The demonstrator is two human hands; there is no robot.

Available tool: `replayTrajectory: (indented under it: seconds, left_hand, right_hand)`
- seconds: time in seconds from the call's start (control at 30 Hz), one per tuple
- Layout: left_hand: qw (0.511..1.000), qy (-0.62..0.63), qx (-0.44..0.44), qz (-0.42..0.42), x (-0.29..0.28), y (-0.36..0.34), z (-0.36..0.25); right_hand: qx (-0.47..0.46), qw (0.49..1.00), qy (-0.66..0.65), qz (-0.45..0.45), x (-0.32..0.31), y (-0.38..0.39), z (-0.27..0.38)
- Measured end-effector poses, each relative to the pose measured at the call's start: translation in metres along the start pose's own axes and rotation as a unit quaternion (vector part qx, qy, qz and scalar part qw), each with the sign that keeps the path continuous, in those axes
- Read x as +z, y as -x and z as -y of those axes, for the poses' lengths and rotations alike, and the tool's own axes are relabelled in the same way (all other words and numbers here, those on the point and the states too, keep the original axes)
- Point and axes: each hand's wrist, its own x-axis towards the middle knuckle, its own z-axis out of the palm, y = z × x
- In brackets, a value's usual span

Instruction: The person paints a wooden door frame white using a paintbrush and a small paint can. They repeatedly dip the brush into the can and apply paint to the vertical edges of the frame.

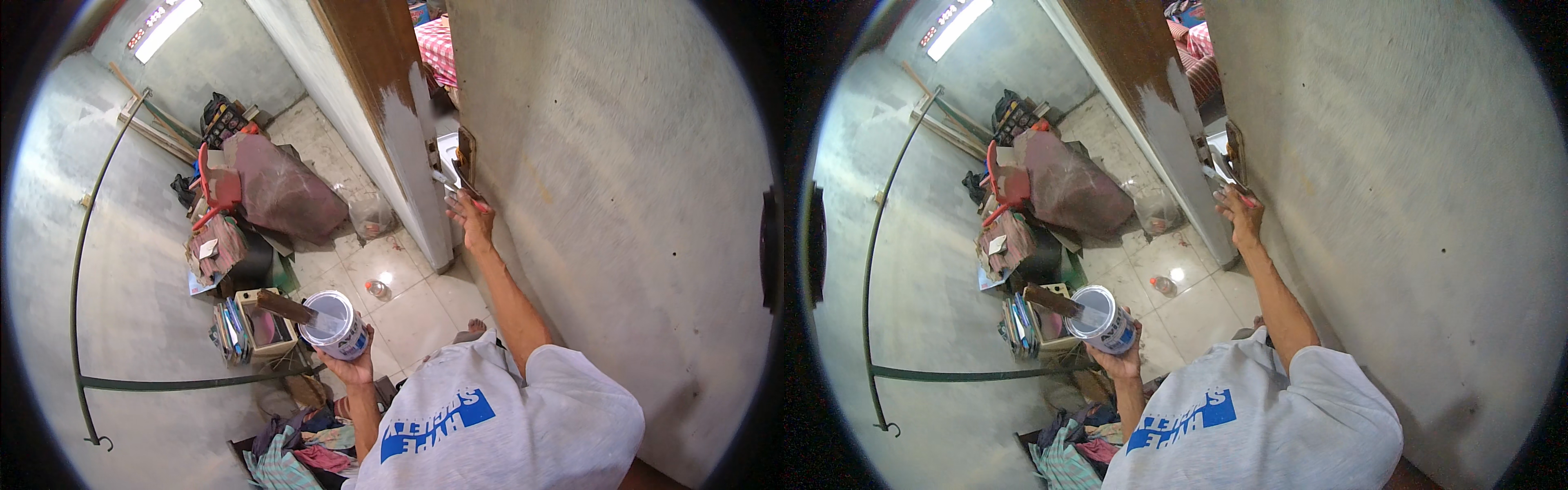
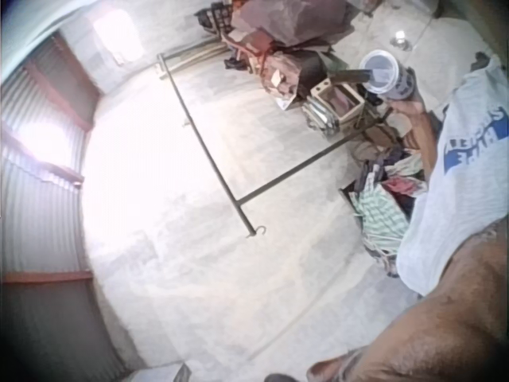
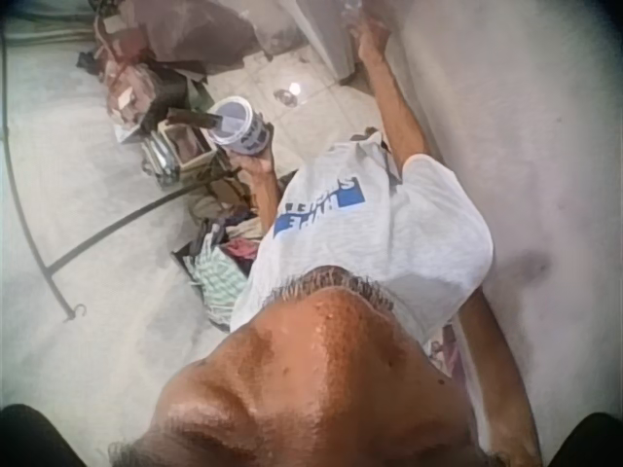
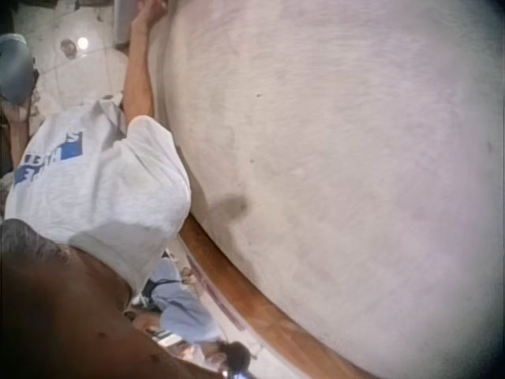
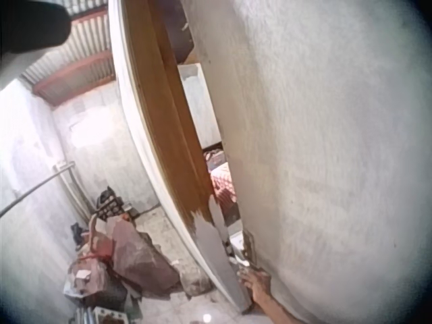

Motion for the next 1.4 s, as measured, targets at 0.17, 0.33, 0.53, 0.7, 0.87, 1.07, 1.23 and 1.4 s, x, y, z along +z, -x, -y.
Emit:
replayTrajectory:
  seconds: [0.17,0.33,0.53,0.7,0.87,1.07,1.23,1.4]
  left_hand:
    - [0.999,0.035,0.011,-0.009,0.019,0.006,0.008]
    - [0.997,0.077,0.007,-0.002,0.043,0.016,0.019]
    - [0.998,0.053,0.033,-0.030,0.046,0.027,0.028]
    - [0.998,0.029,0.047,-0.029,0.050,0.038,0.034]
    - [0.997,0.056,0.052,-0.027,0.060,0.041,0.034]
    - [0.993,0.079,0.067,-0.048,0.072,0.041,0.033]
    - [0.992,0.096,0.066,-0.051,0.072,0.040,0.030]
    - [0.994,0.064,0.073,-0.044,0.066,0.039,0.030]
  right_hand:
    - [0.027,0.997,-0.041,-0.066,0.028,0.010,0.009]
    - [0.047,0.996,-0.020,-0.072,0.049,0.012,0.024]
    - [0.053,0.998,0.003,-0.027,0.055,0.013,0.039]
    - [0.084,0.995,-0.025,-0.041,0.056,0.016,0.038]
    - [0.028,0.998,0.047,-0.022,0.081,0.015,0.049]
    - [-0.102,0.979,0.174,0.028,0.102,-0.008,0.092]
    - [-0.056,0.997,-0.037,0.045,0.114,-0.025,0.100]
    - [-0.034,0.990,-0.124,0.057,0.100,-0.046,0.077]
